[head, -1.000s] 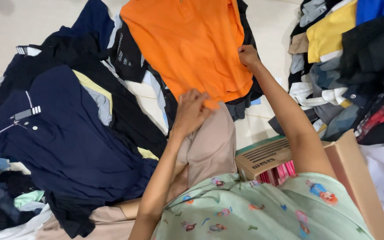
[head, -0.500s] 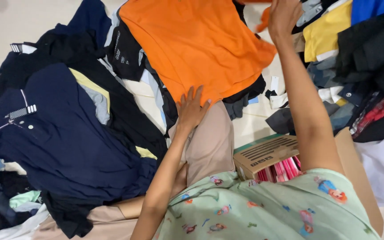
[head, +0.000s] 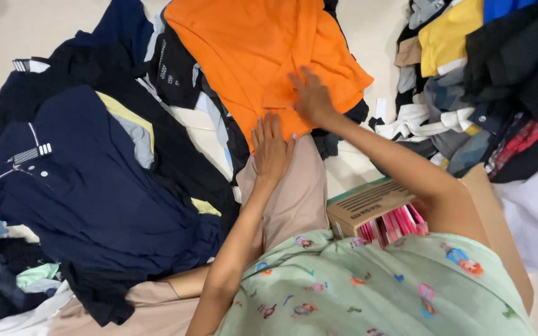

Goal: The person is sitting on the floor, picking up shirts from a pile, inserting hangers into them, and buttoning the collars to prepare them for display.

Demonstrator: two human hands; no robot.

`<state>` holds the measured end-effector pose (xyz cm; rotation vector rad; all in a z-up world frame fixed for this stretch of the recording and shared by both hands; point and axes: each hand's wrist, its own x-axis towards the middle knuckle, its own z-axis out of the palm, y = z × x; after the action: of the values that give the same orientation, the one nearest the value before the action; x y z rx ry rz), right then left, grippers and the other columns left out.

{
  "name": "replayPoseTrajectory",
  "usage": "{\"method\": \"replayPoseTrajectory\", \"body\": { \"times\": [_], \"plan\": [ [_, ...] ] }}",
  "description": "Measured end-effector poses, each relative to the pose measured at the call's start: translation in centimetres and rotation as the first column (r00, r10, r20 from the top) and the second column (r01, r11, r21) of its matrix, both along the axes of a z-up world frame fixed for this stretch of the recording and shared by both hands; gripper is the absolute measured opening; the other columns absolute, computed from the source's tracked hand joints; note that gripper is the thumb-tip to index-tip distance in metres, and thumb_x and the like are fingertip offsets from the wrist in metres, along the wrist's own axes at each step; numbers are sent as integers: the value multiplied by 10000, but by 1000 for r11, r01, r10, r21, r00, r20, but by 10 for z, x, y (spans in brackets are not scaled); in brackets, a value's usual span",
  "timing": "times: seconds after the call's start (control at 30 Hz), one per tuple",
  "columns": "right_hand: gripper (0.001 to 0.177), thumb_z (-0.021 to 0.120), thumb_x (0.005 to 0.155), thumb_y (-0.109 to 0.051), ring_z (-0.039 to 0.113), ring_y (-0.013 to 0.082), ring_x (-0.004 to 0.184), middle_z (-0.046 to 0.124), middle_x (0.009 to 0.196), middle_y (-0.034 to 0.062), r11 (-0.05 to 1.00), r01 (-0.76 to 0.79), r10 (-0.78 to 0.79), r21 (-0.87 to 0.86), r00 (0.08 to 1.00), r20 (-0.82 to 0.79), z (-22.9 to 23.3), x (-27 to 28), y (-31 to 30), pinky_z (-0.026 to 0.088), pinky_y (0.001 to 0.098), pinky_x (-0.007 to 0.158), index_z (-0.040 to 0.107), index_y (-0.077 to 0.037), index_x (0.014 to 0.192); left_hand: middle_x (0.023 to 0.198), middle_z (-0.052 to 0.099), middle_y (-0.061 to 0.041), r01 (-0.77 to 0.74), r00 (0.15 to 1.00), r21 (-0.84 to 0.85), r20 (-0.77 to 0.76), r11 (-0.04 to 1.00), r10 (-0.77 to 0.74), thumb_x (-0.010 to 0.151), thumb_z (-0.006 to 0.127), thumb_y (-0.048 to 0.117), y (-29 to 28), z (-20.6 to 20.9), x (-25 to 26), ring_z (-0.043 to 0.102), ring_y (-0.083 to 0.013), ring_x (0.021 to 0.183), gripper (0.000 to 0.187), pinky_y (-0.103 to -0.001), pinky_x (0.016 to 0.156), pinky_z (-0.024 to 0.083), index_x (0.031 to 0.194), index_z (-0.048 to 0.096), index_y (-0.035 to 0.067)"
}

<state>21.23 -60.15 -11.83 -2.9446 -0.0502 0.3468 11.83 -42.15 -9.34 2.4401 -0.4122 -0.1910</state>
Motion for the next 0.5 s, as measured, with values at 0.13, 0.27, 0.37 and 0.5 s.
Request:
{"method": "replayPoseTrajectory", "body": {
  "times": [0.13,0.27,0.37,0.5],
  "plan": [
    [537,521,1058,-227,408,420,1460,452,1555,246,897,-385,370,218,923,108,-142,11,-50,418,490,1141,447,-57,1562,1591,355,-260,64,998,32,25,997,-65,1083,476,448,0,-28,-2,321,-445,1486,676,-584,1213,210,1586,287,38],
    [511,323,1109,-288,393,475,1440,423,1596,203,890,-326,385,318,912,-144,-112,13,-54,347,575,1162,404,-138,1591,1602,338,-276,87,996,67,-2,994,-87,1077,511,428,1,-21,-10,299,-462,1494,698,-603,1217,186,1597,290,19],
    [482,372,1089,-339,521,474,1322,557,1468,201,916,-351,390,195,892,-227,-73,13,-49,445,574,1081,480,-171,1528,1590,340,-298,93,995,-5,43,996,-93,1065,558,367,5,-5,-24,284,-489,1492,668,-618,1222,169,1577,337,-1],
    [435,491,1050,-240,558,580,1220,614,1334,316,863,-379,449,335,879,-161,77,-52,-34,472,643,994,540,21,1394,1517,421,-289,176,978,-270,154,947,-137,1065,585,209,5,38,-62,347,-485,1459,520,-606,1214,225,1513,426,-3]
  ]
}}
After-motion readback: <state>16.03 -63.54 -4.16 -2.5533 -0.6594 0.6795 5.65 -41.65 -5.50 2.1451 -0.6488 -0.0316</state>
